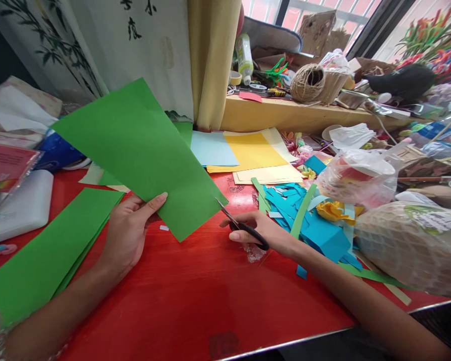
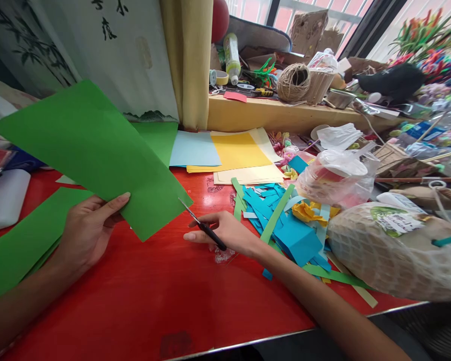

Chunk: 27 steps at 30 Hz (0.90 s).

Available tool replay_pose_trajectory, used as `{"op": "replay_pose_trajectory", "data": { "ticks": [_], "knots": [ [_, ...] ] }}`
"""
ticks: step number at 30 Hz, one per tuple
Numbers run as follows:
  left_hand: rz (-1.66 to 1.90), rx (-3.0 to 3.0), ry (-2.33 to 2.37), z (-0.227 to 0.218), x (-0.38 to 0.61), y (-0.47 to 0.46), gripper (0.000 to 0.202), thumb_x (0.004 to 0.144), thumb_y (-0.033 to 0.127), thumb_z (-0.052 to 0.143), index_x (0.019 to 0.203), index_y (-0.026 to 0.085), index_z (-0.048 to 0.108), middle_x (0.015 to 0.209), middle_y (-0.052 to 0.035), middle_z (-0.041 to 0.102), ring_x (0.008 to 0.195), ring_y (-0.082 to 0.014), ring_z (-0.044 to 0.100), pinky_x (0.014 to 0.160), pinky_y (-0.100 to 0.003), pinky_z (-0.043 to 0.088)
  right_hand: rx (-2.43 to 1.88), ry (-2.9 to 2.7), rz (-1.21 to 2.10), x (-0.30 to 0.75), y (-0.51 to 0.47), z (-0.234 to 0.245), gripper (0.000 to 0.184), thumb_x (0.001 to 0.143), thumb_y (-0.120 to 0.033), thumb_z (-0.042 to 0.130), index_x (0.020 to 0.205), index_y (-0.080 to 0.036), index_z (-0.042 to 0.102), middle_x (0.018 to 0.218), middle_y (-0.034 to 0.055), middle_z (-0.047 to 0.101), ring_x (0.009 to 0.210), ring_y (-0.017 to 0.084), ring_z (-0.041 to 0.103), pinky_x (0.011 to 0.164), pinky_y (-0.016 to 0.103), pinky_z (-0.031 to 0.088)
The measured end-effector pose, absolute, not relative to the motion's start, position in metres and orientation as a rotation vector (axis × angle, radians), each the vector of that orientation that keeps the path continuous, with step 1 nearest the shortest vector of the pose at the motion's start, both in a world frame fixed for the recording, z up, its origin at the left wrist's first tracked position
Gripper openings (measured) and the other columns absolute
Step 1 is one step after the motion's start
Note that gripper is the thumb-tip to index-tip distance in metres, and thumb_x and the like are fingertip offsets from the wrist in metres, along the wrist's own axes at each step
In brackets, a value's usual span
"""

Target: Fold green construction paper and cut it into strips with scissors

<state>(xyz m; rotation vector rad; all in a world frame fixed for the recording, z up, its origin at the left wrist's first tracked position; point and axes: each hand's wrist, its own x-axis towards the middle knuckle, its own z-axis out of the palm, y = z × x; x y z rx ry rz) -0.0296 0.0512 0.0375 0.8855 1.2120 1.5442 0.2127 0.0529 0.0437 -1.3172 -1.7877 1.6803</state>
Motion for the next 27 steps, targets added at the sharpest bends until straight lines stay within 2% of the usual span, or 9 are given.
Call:
{"op": "replay_pose_trajectory", "data": {
  "ticks": [7,12,16,20,22,27],
  "knots": [
    [1.540,0.869,1.185,0.0370,-0.0297,0.0518,0.011,0.066,0.019,0.073,0.076,0.017,0.069,0.074,0.0029,0.069,0.069,-0.0089,0.062,0.065,-0.019,0.053,-1.321,-1.781,1.683,0.2124,0.0524,0.0445,0.041,0.068,-0.041,0.070,0.100,-0.016,0.065,0.061,-0.0012,0.052,0.051,0.008,0.047,0.044,0.021,0.034],
    [1.551,0.851,1.175,0.0377,-0.0302,0.0516,0.014,0.067,0.019,0.073,0.080,0.017,0.069,0.078,0.0021,0.070,0.072,-0.0093,0.062,0.066,-0.018,0.053,-1.320,-1.798,1.675,0.2120,0.0522,0.0431,0.041,0.069,-0.043,0.069,0.100,-0.016,0.065,0.063,-0.0006,0.054,0.051,0.008,0.047,0.044,0.021,0.034],
    [1.540,0.823,1.184,0.0388,-0.0306,0.0515,0.015,0.067,0.019,0.073,0.081,0.016,0.069,0.077,0.0023,0.070,0.071,-0.0090,0.062,0.066,-0.017,0.053,-1.233,-1.756,1.604,0.2120,0.0543,0.0405,0.044,0.072,-0.048,0.064,0.102,-0.016,0.061,0.072,0.0013,0.056,0.059,0.010,0.051,0.049,0.022,0.038],
    [1.429,0.809,1.191,0.0402,-0.0304,0.0506,0.010,0.068,0.021,0.073,0.076,0.015,0.069,0.073,0.0023,0.070,0.070,-0.0082,0.063,0.066,-0.015,0.052,-1.080,-1.603,1.487,0.2118,0.0582,0.0376,0.042,0.081,-0.051,0.052,0.107,-0.018,0.053,0.085,0.0039,0.056,0.065,0.011,0.054,0.050,0.023,0.039],
    [1.312,0.840,1.187,0.0398,-0.0301,0.0494,0.012,0.069,0.024,0.072,0.078,0.015,0.069,0.076,0.0010,0.072,0.073,-0.0095,0.064,0.069,-0.016,0.052,-1.027,-1.536,1.487,0.2115,0.0591,0.0367,0.037,0.082,-0.048,0.053,0.106,-0.019,0.051,0.087,0.0039,0.057,0.065,0.011,0.053,0.048,0.023,0.039],
    [1.070,0.926,1.192,0.0347,-0.0268,0.0455,0.020,0.067,0.028,0.073,0.081,0.016,0.069,0.083,-0.0023,0.073,0.076,-0.0145,0.067,0.071,-0.022,0.054,-1.002,-1.482,1.518,0.2097,0.0561,0.0349,0.029,0.077,-0.033,0.064,0.101,-0.024,0.052,0.068,-0.0050,0.049,0.047,0.005,0.045,0.041,0.021,0.032]
  ]
}}
